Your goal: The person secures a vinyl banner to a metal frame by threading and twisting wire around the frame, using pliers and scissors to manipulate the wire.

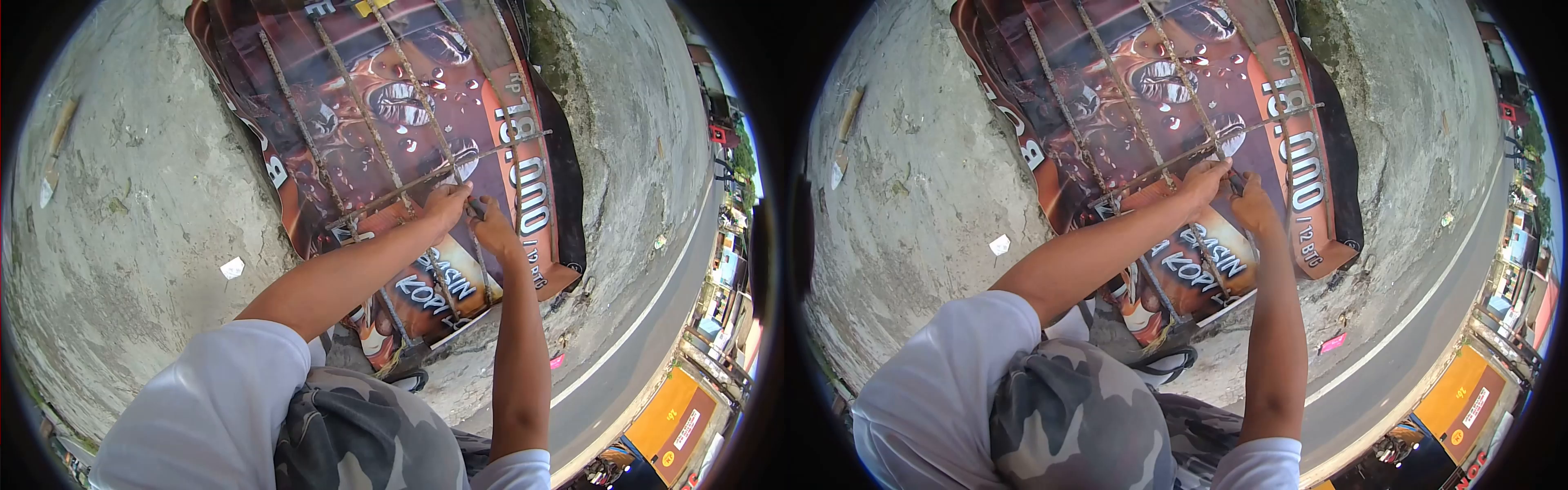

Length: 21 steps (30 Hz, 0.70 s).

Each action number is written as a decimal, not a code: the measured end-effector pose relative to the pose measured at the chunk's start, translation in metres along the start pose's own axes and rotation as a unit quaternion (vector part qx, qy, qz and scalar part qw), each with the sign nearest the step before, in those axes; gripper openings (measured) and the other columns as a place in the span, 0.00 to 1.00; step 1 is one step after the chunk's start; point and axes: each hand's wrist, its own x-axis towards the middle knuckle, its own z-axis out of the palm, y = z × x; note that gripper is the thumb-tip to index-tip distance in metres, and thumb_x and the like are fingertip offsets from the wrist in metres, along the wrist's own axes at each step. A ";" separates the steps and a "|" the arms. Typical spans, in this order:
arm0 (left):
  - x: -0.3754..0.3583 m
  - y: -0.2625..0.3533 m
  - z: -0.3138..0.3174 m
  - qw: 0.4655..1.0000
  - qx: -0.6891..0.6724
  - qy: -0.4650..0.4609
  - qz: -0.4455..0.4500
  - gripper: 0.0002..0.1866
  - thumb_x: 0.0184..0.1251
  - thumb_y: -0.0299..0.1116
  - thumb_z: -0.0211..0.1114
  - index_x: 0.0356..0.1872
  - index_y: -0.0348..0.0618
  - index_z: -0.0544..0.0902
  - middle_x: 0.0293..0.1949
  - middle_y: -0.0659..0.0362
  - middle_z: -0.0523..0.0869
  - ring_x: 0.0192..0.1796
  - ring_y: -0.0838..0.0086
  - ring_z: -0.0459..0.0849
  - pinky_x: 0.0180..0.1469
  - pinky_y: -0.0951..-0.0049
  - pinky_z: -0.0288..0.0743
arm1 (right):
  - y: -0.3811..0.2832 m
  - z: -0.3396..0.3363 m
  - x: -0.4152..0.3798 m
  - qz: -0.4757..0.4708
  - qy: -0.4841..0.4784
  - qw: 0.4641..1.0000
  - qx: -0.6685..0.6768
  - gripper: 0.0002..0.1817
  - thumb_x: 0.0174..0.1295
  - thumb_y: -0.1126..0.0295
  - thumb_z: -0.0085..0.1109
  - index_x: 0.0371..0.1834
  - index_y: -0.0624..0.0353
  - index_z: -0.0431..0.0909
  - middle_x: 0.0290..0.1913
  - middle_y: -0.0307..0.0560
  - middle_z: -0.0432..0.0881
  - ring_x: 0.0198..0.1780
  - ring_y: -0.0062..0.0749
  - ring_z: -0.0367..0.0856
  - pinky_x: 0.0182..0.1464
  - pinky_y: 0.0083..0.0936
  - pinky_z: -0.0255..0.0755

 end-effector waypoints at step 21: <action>-0.019 0.008 0.002 0.998 -0.033 0.052 0.034 0.23 0.73 0.19 0.58 0.67 0.39 0.68 0.42 0.57 0.78 0.43 0.74 0.82 0.44 0.71 0.86 | 0.019 -0.028 0.002 0.093 -0.236 0.856 0.450 0.11 0.65 0.80 0.53 0.50 0.59 0.75 0.50 0.43 0.82 0.49 0.41 0.88 0.54 0.34 0.82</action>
